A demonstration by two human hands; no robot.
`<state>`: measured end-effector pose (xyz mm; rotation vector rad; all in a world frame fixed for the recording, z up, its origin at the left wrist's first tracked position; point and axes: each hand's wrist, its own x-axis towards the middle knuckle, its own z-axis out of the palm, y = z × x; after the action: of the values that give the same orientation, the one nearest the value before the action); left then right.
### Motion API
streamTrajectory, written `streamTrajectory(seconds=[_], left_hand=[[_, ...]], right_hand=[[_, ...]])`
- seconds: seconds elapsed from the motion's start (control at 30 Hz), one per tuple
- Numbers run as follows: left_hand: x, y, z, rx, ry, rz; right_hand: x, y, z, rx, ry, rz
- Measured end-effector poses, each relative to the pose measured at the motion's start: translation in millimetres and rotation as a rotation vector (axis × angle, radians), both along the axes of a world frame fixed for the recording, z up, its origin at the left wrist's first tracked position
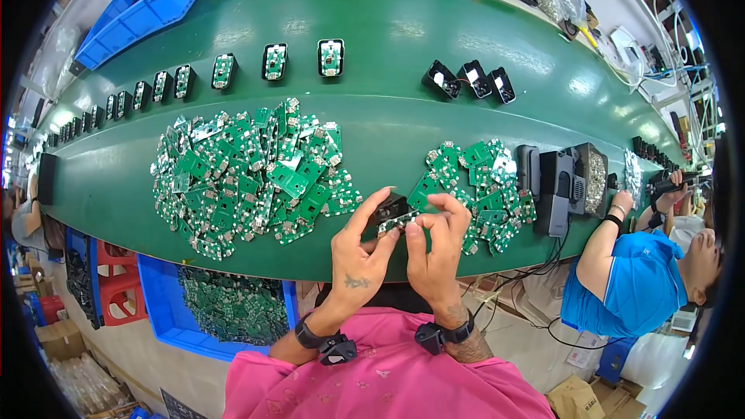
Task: The person picks up a green circuit board and a black plastic housing, fits the board into the housing by hand, and places the assembled unit onto the workbench. This process is repeated for several more units.
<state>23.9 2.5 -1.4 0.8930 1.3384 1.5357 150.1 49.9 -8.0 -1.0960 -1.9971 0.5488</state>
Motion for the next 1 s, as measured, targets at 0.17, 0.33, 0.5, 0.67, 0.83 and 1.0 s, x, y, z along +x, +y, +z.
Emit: streamTrajectory(seconds=[0.17, 0.33, 0.5, 0.67, 0.83, 1.0], left_hand=[[-1.9, -0.6, 6.9, 0.027, 0.18, 0.107], [-13.0, -3.9, 16.0, 0.066, 0.307, 0.033], [-16.6, -4.2, 21.1, 0.088, 0.376, -0.037], [-16.5, -3.7, 21.6, 0.154, 0.535, -0.033], [-17.1, -0.9, 25.4, 0.197, 0.618, -0.044], [-17.1, -2.8, 26.9, 0.087, 0.516, -0.104]], right_hand=[[2.6, 2.9, 16.3, -0.177, 0.115, 0.116], [8.3, 14.5, 32.2, -0.304, 0.066, 0.338], [16.0, 23.4, 44.6, -0.346, -0.018, 0.437], [16.4, 23.3, 39.0, -0.393, -0.05, 0.452], [15.9, 19.9, 39.1, -0.466, -0.025, 0.401], [20.7, 23.1, 36.6, -0.432, -0.07, 0.462]])
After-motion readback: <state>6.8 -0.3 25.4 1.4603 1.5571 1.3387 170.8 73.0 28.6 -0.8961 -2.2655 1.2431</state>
